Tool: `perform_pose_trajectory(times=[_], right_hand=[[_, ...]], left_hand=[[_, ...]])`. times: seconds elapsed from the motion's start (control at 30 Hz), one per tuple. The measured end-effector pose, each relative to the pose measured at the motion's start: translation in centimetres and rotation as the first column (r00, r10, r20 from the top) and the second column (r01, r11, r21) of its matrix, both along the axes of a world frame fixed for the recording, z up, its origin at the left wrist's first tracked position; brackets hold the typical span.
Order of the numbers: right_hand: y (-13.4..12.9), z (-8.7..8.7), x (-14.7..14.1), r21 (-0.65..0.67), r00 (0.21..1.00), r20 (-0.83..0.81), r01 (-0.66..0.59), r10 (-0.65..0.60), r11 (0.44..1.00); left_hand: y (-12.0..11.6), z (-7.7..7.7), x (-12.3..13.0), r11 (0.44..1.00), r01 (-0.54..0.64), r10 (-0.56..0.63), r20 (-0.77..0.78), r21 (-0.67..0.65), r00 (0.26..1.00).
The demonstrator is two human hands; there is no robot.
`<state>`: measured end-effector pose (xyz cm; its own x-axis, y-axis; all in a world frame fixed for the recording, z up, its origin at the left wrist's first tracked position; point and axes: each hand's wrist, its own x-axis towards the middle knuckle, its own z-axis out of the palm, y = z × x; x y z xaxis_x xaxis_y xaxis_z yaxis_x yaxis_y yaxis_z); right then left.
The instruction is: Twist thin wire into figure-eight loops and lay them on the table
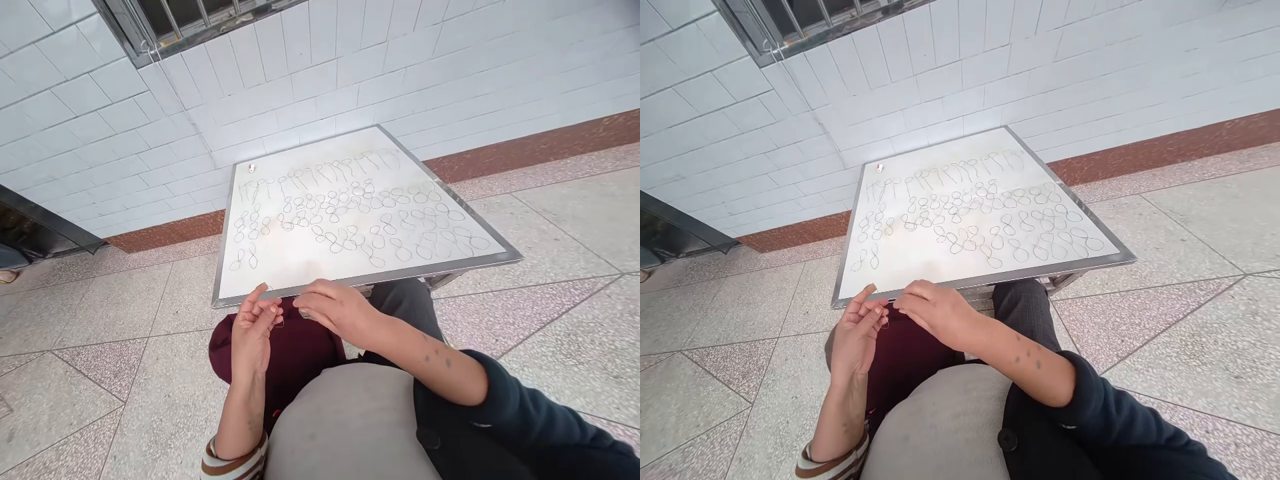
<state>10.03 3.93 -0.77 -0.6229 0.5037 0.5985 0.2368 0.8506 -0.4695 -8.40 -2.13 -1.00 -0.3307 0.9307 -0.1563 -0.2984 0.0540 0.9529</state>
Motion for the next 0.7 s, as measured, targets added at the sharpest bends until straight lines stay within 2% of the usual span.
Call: perform_pose_trajectory(times=[0.1, 0.13, 0.23, 0.33, 0.43, 0.53, 0.7], right_hand=[[-0.1, -2.4, 0.6, -0.111, 0.99, 0.137, -0.014, 0.029, 0.994], [-0.1, -3.1, 0.7, -0.143, 0.983, 0.177, -0.023, 0.048, 0.989], [-0.3, -5.2, 1.3, -0.189, 0.959, 0.266, -0.048, 0.099, 0.981], [-0.2, -6.8, 2.3, -0.208, 0.941, 0.328, -0.013, 0.082, 0.978], [-0.2, -8.5, 4.1, -0.241, 0.933, 0.359, 0.073, 0.019, 0.968], [-0.6, -10.5, 6.2, -0.307, 0.928, 0.37, 0.158, -0.035, 0.938], [-1.4, -12.9, 8.1, -0.427, 0.932, 0.35, 0.248, -0.094, 0.869]], left_hand=[[2.4, -2.7, -1.3, 0.998, -0.044, 0.037, -0.141, -0.045, 0.989], [3.5, -3.6, -1.8, 0.996, -0.057, 0.038, -0.242, -0.073, 0.97], [7.9, -5.8, -3.1, 0.991, -0.091, 0.052, -0.339, -0.1, 0.94], [12.7, -7.1, -3.8, 0.984, -0.124, 0.055, -0.436, -0.131, 0.898], [16.4, -7.9, -3.7, 0.981, -0.122, 0.023, -0.528, -0.154, 0.849], [18.4, -8.8, -3.3, 0.979, -0.116, -0.004, -0.594, -0.165, 0.805], [19.1, -10.1, -3.1, 0.976, -0.139, -0.009, -0.666, -0.169, 0.746]])
